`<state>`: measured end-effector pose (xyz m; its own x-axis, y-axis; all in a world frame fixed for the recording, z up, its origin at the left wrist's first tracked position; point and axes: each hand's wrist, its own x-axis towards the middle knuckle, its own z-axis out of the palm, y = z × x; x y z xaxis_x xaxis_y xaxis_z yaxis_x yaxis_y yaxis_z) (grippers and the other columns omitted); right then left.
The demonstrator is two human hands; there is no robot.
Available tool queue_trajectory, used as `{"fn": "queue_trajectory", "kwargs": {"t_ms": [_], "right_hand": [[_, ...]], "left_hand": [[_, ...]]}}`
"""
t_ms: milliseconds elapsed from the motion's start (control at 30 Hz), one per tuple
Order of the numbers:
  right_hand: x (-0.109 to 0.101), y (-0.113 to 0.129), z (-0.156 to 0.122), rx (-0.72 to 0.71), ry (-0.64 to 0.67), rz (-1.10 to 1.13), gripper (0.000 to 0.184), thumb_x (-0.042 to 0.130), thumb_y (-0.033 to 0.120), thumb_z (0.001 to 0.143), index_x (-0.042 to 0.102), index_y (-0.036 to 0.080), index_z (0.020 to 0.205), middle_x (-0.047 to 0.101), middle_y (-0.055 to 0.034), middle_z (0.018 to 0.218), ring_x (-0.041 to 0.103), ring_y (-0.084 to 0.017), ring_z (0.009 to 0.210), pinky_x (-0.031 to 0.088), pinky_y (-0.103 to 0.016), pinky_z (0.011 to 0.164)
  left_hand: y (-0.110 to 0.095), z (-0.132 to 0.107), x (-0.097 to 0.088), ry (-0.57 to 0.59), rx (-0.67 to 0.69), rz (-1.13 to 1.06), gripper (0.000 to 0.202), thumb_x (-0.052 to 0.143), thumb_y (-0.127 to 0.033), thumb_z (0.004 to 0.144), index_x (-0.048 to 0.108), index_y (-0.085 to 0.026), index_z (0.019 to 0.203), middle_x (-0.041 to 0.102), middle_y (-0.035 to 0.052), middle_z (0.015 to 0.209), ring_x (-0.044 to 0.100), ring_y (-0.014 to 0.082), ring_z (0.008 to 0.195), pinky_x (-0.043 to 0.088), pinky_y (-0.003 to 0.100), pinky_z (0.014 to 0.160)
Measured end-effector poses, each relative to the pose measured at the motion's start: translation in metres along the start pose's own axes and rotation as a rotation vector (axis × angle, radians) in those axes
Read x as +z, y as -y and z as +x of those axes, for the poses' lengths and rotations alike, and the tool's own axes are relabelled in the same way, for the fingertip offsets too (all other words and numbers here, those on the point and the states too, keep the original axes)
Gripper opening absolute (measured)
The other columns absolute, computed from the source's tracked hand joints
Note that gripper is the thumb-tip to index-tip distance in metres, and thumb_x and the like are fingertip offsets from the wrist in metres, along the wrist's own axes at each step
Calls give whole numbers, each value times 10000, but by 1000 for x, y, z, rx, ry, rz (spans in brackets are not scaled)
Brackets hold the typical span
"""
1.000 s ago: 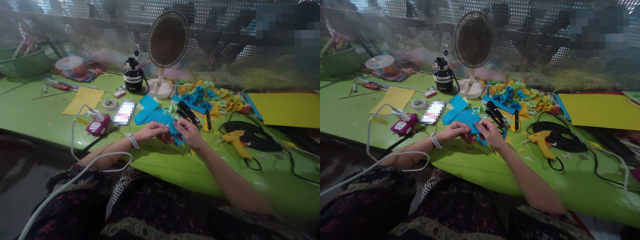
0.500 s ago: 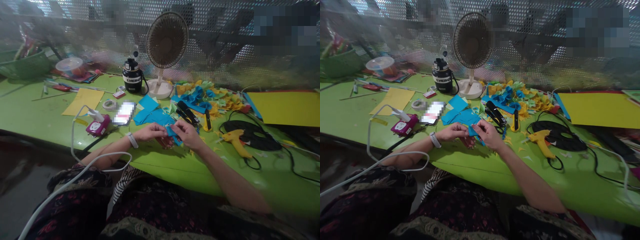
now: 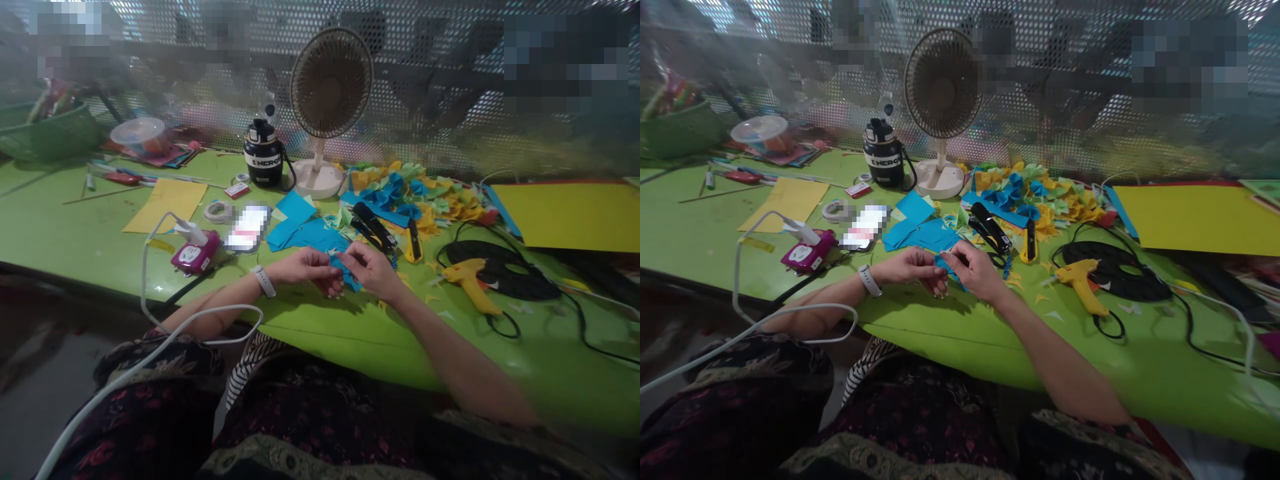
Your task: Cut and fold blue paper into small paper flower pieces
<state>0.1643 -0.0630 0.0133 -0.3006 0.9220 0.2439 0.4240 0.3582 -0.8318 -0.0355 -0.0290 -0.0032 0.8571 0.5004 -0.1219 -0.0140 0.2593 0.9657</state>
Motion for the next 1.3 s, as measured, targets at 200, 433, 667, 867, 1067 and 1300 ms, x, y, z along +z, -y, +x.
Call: {"fn": "queue_trajectory", "kwargs": {"t_ms": [200,433,667,867,1067,1300], "right_hand": [[-2,2,0,99,97,-68,510,517,675,879,422,228,651,420,52,525,399,-113,505,316,-269,504],[-8,2,4,155,247,75,440,526,631,882,448,228,723,517,37,609,514,-123,523,422,-281,535],[-5,-1,3,179,205,83,411,566,597,867,464,222,735,568,26,626,547,-124,502,437,-275,521],[-28,11,5,204,198,-214,294,544,483,888,559,209,781,631,1,659,603,-152,580,436,-280,592],[-66,-3,11,443,289,-939,177,600,375,811,636,207,854,719,-79,955,648,-245,838,352,-298,579],[-57,-19,13,464,300,-1074,352,624,400,773,608,164,1034,679,-138,1139,652,-278,924,356,-310,573]], "left_hand": [[4,2,-6,-85,41,-25,446,789,-508,751,648,-92,825,775,134,864,758,185,759,620,302,733],[2,2,-12,-143,69,4,413,780,-485,768,602,-112,752,768,114,847,753,179,757,619,317,730],[0,3,-6,-367,184,83,364,765,-452,784,588,-136,753,736,59,784,724,157,740,599,248,613],[2,7,-2,-506,212,90,348,766,-408,787,541,-157,703,723,37,724,701,128,643,566,221,567],[-1,8,-6,-598,207,-12,307,767,-358,796,542,-163,716,726,31,706,698,122,611,574,242,589],[-3,6,-6,-536,164,-118,277,805,-305,760,588,-148,829,717,15,792,739,158,785,541,206,571]]}}
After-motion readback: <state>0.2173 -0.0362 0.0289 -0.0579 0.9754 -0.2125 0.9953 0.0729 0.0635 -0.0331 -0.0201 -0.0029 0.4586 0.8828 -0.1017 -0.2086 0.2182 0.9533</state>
